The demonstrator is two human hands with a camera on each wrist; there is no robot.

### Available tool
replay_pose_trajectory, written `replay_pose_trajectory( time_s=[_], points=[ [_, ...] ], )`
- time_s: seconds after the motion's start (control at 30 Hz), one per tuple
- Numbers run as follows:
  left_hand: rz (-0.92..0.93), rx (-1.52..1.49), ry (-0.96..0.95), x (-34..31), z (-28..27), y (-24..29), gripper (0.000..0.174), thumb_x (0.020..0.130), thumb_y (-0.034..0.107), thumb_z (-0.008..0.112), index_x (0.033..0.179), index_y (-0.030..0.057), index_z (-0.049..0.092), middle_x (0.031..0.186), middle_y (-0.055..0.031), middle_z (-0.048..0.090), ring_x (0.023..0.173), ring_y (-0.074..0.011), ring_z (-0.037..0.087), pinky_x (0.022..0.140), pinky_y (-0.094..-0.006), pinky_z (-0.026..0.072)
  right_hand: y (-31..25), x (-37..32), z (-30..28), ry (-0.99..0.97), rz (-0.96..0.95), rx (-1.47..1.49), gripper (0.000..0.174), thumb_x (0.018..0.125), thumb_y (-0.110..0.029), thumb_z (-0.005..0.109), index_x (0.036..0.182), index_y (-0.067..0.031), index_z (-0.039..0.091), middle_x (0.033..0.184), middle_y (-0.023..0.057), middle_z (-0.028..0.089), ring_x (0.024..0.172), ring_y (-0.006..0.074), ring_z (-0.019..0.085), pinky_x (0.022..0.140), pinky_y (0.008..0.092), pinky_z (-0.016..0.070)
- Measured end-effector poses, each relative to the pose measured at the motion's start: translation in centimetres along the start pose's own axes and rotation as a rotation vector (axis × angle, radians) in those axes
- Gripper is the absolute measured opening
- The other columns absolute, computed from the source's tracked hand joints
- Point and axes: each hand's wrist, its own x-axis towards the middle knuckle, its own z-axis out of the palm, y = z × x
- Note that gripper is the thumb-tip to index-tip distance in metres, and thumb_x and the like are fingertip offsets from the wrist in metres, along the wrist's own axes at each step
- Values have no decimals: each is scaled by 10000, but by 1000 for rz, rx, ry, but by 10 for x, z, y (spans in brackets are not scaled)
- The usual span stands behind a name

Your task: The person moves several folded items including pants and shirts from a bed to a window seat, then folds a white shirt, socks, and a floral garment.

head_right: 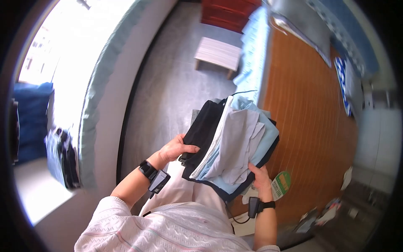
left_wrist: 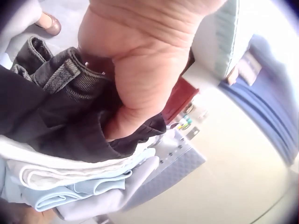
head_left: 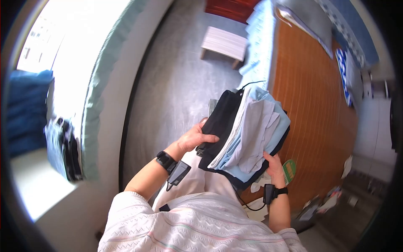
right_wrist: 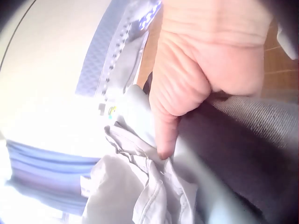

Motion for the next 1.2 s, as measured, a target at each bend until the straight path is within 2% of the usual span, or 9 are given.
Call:
replay_pose_trajectory(
  time_s=[0.27, 0.47, 0.5, 0.53, 0.7, 0.73, 0.97, 1.17, 1.2],
  points=[
    [234, -163, 287, -205, -21, 16, 370, 715, 55, 702, 1066, -8, 603, 993, -50, 637, 904, -115, 574, 848, -236, 434, -39, -52, 142, -381, 124, -288, 513, 779, -45, 620, 1253, 10, 434, 1193, 85, 531, 1059, 226, 529, 924, 351, 422],
    [446, -434, 471, -353, -50, 63, 363, 711, 55, 719, 1052, -2, 609, 985, -53, 639, 882, -123, 585, 833, -256, 447, -78, -86, 327, -601, 180, -594, 497, 768, -70, 634, 1229, 2, 463, 1143, 69, 568, 1015, 203, 554, 896, 328, 431],
    [455, -453, 486, -397, -19, 87, 364, 708, 52, 722, 1049, -2, 608, 983, -53, 640, 878, -125, 588, 826, -262, 453, -102, -137, 345, -600, 161, -613, 486, 762, -72, 630, 1215, 14, 474, 1127, 75, 578, 1008, 197, 560, 888, 323, 434],
    [508, -461, 540, -415, -26, 102, 364, 706, 49, 725, 1047, -3, 607, 981, -53, 640, 874, -128, 591, 819, -269, 459, -107, -134, 384, -646, 167, -629, 486, 762, -72, 630, 1215, 14, 474, 1127, 75, 578, 1008, 197, 560, 888, 323, 434],
    [770, -401, 839, -511, -110, 119, 354, 731, 12, 668, 1069, -30, 574, 957, -63, 639, 821, -120, 608, 777, -257, 485, -47, -115, 573, -966, 103, -718, 487, 754, -85, 640, 1195, 44, 478, 1091, 99, 594, 964, 194, 583, 853, 319, 454],
    [776, -412, 838, -576, -139, 137, 356, 735, 7, 657, 1077, -34, 565, 959, -64, 638, 817, -118, 610, 766, -250, 489, -30, -154, 634, -946, 143, -737, 485, 756, -88, 643, 1193, 44, 479, 1081, 99, 598, 950, 190, 589, 840, 316, 461],
    [1039, -548, 1265, -709, -212, 151, 334, 743, -6, 625, 1070, -31, 561, 933, -78, 633, 786, -153, 617, 712, -263, 508, 54, -187, 866, -1277, 198, -845, 461, 761, -116, 660, 1162, 44, 497, 1025, 96, 612, 876, 177, 604, 775, 306, 489],
    [1021, -657, 1515, -718, -293, 111, 351, 751, 35, 606, 1088, -42, 538, 961, -87, 617, 832, -156, 598, 739, -282, 485, 141, -165, 952, -1239, 296, -1027, 436, 738, -179, 709, 1066, 44, 528, 942, 91, 617, 821, 167, 605, 714, 315, 507],
    [981, -608, 1662, -710, -320, 93, 370, 755, 42, 601, 1106, -49, 525, 969, -90, 614, 839, -159, 595, 747, -282, 479, 166, -154, 958, -1189, 301, -1067, 440, 736, -190, 713, 1061, 42, 527, 938, 91, 617, 806, 171, 609, 703, 318, 511]
  ],
)
